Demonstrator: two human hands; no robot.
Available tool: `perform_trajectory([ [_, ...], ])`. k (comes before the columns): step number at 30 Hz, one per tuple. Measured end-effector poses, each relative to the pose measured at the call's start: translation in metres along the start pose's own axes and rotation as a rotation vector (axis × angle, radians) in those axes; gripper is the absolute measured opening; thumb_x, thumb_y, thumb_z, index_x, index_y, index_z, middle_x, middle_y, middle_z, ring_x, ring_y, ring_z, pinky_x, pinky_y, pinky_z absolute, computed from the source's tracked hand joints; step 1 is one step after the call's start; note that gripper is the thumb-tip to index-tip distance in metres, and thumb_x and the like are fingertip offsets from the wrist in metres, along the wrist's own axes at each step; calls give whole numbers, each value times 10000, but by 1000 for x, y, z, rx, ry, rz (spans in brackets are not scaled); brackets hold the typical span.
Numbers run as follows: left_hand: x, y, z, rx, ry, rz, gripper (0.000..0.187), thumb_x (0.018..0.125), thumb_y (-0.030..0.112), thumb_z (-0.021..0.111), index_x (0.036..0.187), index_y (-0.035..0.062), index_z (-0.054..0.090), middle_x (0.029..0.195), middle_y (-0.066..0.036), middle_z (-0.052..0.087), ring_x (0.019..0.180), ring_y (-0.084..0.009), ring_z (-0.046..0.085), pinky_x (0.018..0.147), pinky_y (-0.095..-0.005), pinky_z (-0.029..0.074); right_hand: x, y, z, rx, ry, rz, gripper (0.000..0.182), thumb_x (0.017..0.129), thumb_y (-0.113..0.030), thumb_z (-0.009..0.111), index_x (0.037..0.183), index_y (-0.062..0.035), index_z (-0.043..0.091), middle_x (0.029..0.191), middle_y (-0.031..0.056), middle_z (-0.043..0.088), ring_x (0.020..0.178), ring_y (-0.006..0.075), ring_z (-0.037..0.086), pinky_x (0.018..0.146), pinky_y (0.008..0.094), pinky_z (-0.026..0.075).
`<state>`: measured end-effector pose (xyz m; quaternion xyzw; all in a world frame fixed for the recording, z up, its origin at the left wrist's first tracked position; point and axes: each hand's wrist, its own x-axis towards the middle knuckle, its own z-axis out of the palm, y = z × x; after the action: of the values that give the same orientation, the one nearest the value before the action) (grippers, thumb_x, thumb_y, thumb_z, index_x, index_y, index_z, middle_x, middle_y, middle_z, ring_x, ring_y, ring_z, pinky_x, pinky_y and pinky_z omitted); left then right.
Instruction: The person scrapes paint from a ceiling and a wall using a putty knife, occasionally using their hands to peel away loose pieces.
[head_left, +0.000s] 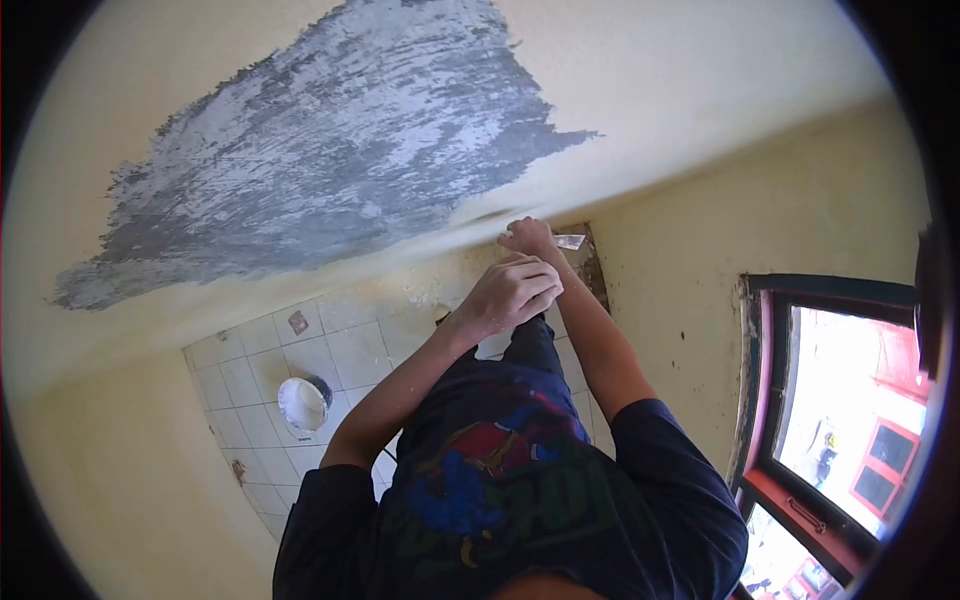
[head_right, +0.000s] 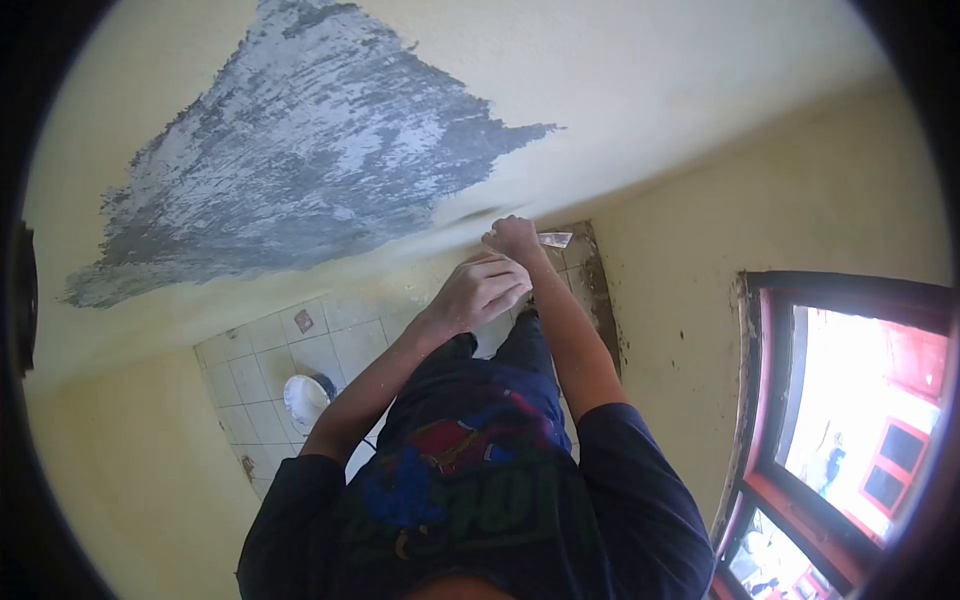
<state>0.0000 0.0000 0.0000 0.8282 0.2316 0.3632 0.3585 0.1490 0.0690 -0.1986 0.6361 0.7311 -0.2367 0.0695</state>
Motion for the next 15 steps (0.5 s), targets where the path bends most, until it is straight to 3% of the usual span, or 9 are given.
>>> perform_trajectory([
  [3, -4, 1, 9, 12, -117, 14, 83, 813, 91, 591, 818, 21, 634, 851, -82, 630, 817, -241, 612, 764, -350, 488, -12, -9, 2, 114, -17, 107, 466, 742, -509, 595, 915, -88, 699, 925, 184, 667, 913, 322, 645, 785, 441, 519],
  [5, -3, -7, 19, 6, -72, -27, 81, 814, 79, 583, 823, 20, 637, 850, -77, 627, 810, -245, 608, 756, -351, 490, -14, 8, 7, -139, -45, -24, 285, 811, -334, 544, 861, -93, 688, 894, 162, 670, 838, 313, 658, 741, 431, 526],
  [8, 7, -7, 32, -22, -35, -61, 84, 811, 79, 586, 837, 23, 643, 858, -72, 627, 808, -247, 606, 750, -355, 489, -11, 39, 18, -109, -44, 32, 237, 812, -272, 550, 865, -82, 682, 870, 139, 677, 848, 304, 658, 744, 440, 524],
  [12, 22, -6, 36, 16, 40, -84, 82, 804, 82, 608, 828, 12, 642, 850, -78, 629, 808, -248, 606, 739, -350, 484, -15, 50, 4, -66, 2, -45, 218, 793, -269, 565, 844, -89, 677, 848, 122, 680, 840, 307, 658, 736, 434, 527],
  [14, 26, -14, 33, 94, 94, -80, 83, 801, 83, 618, 825, 6, 640, 846, -82, 630, 802, -254, 605, 734, -349, 483, -18, 53, -3, 10, 42, -341, 220, 797, -276, 555, 791, -86, 665, 795, 141, 666, 781, 334, 651, 697, 447, 517],
  [15, 26, -20, 33, 162, 149, -77, 87, 798, 84, 628, 822, 1, 638, 842, -86, 631, 796, -259, 605, 729, -348, 483, -24, 52, -10, 5, 44, -352, 220, 797, -276, 555, 791, -86, 665, 795, 141, 666, 781, 334, 651, 697, 447, 517],
])
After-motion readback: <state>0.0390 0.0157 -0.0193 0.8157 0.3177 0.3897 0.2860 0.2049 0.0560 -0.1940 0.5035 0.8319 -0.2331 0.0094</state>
